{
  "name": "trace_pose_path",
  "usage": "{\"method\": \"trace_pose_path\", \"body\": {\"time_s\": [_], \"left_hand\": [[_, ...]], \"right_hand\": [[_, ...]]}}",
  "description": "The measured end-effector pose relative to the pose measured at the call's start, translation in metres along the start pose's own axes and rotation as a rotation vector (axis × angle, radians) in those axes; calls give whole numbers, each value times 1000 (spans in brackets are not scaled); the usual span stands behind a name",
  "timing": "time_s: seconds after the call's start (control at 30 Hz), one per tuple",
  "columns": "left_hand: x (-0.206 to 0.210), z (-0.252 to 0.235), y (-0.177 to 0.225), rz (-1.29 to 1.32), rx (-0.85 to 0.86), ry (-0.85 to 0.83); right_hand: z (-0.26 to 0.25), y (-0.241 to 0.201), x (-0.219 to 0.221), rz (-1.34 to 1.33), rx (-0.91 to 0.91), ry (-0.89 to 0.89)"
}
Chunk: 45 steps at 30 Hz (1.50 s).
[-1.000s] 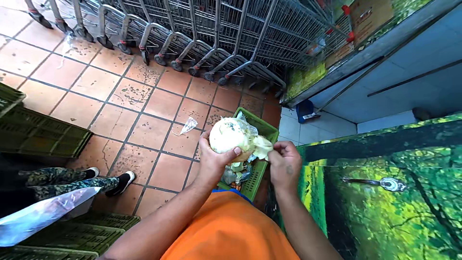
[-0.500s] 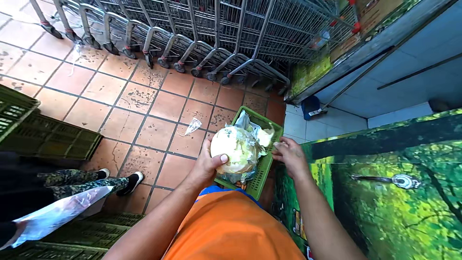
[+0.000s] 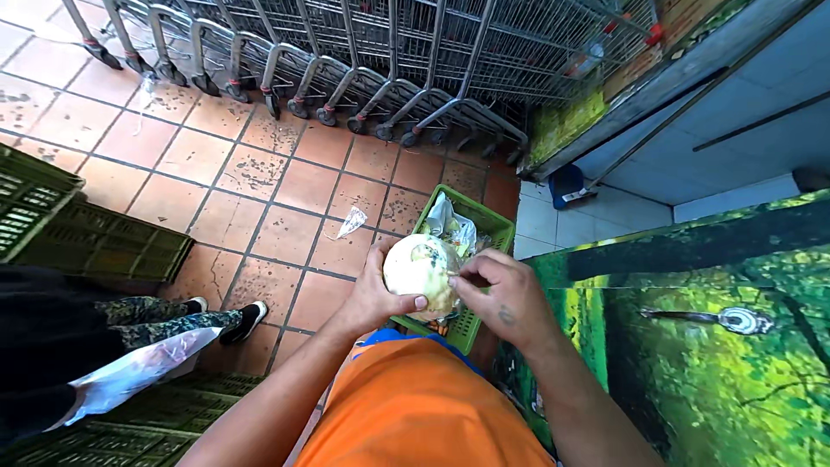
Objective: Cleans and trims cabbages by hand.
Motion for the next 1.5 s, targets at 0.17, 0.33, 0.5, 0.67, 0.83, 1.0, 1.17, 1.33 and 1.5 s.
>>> {"method": "trace_pose_path", "body": {"time_s": [0.17, 0.33, 0.5, 0.67, 0.83, 1.0, 1.17, 1.33, 1.5], "left_hand": [[-4, 2, -7, -5, -5, -48], [-6, 1, -17, 167, -65, -134], [-6, 6, -18, 378, -132, -177], [-6, 2, -24, 482, -136, -198], [-6, 0, -25, 533, -146, -205], [-8, -3, -27, 564, -231, -225], [-10, -6, -18, 493, -237, -299], [-11, -10, -24, 517, -247, -362], [-13, -5, -26, 609, -278, -308]], "right_hand": [[-6, 16, -4, -159, 136, -16], [-9, 43, -3, -248, 328, 10], [-4, 70, 2, -265, 483, 26], [-3, 72, 5, -140, 517, -137], [-3, 81, -2, 136, 385, 66], [2, 43, -9, 46, 47, -63], [-3, -6, 2, 45, -507, -294], [-2, -2, -2, 113, -568, -324], [7, 16, -11, 129, -517, -354]]}}
Point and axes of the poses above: each hand's wrist, its own z-axis away from the middle knuckle, its own x-axis out of the palm, y = z × x, the point moved 3 cm from there along -z, towards the middle knuckle, and after that the axes turned 13 degrees about -z, right-handed, at the moved point
